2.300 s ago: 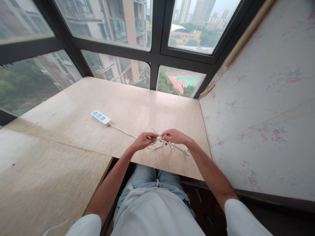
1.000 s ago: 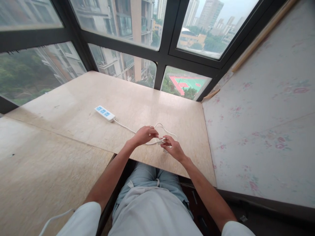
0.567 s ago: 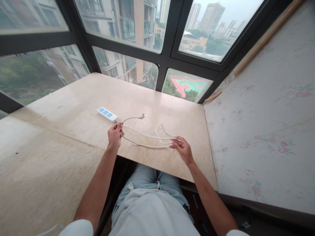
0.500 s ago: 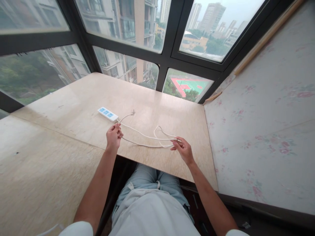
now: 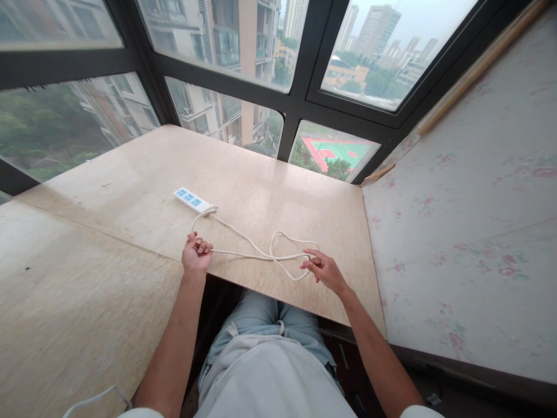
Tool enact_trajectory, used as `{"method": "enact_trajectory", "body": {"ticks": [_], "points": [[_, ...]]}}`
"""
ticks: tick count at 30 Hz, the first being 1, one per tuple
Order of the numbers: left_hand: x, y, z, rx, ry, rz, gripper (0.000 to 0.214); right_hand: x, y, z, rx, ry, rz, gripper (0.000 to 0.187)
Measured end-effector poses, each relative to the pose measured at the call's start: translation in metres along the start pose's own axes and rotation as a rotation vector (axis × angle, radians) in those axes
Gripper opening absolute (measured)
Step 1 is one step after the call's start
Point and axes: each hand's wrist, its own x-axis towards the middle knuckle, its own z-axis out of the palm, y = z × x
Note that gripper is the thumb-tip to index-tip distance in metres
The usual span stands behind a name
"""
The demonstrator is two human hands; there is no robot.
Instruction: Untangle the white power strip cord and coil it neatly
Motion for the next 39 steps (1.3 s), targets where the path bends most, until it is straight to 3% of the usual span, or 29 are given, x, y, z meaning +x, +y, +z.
{"method": "enact_trajectory", "body": {"ticks": [5,10,12,15,18,20,22,25,28,32,39], "points": [[0.004,0.000,-0.012,-0.035,0.066,-0.011,0.015,-0.009,0.000,-0.004,0.003,-0.239,0.057,0.068],[0.010,-0.004,-0.017,-0.027,0.132,0.001,0.015,-0.015,0.008,-0.016,0.123,-0.304,0.134,0.071],[0.011,-0.005,-0.018,-0.015,0.162,0.006,0.014,-0.013,0.016,-0.022,0.186,-0.217,0.127,0.071],[0.010,-0.008,-0.018,0.044,0.196,0.048,0.010,-0.005,0.030,-0.029,0.189,0.081,0.087,0.067],[0.005,-0.013,-0.016,0.185,0.230,0.121,0.013,0.007,0.041,-0.030,0.006,0.371,0.042,0.069],[0.001,-0.016,-0.016,0.275,0.237,0.165,0.026,0.015,0.045,-0.027,-0.173,0.470,-0.008,0.072],[-0.003,-0.019,-0.016,0.321,0.217,0.196,0.034,0.022,0.047,-0.022,-0.310,0.450,-0.046,0.075],[-0.007,-0.019,-0.019,0.336,0.191,0.205,0.036,0.034,0.046,-0.013,-0.388,0.315,-0.063,0.067],[-0.010,-0.016,-0.022,0.349,0.197,0.199,0.034,0.046,0.043,-0.010,-0.399,0.259,-0.070,0.049],[-0.010,-0.011,-0.023,0.390,0.163,0.183,0.037,0.061,0.042,-0.015,-0.290,0.197,-0.005,0.046],[-0.002,0.002,-0.026,0.372,0.177,0.088,0.023,0.083,0.055,-0.055,0.240,0.524,0.174,0.057]]}}
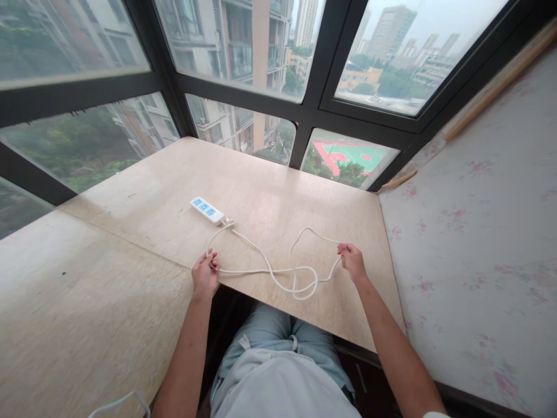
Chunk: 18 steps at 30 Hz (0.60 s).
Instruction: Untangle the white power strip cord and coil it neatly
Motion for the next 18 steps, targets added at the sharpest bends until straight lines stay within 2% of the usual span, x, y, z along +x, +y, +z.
{"method": "enact_trajectory", "body": {"ticks": [5,9,18], "points": [[0.014,0.015,-0.006,-0.056,-0.007,0.044,0.017,0.028,-0.005,-0.037,0.144,0.198,0.054,0.056],[0.027,0.028,-0.008,-0.068,0.061,0.021,0.014,0.046,-0.007,-0.062,0.203,0.318,0.101,0.047],[0.040,0.049,-0.006,-0.054,0.117,0.007,0.018,0.070,0.005,-0.086,0.122,0.421,0.147,0.034]]}}
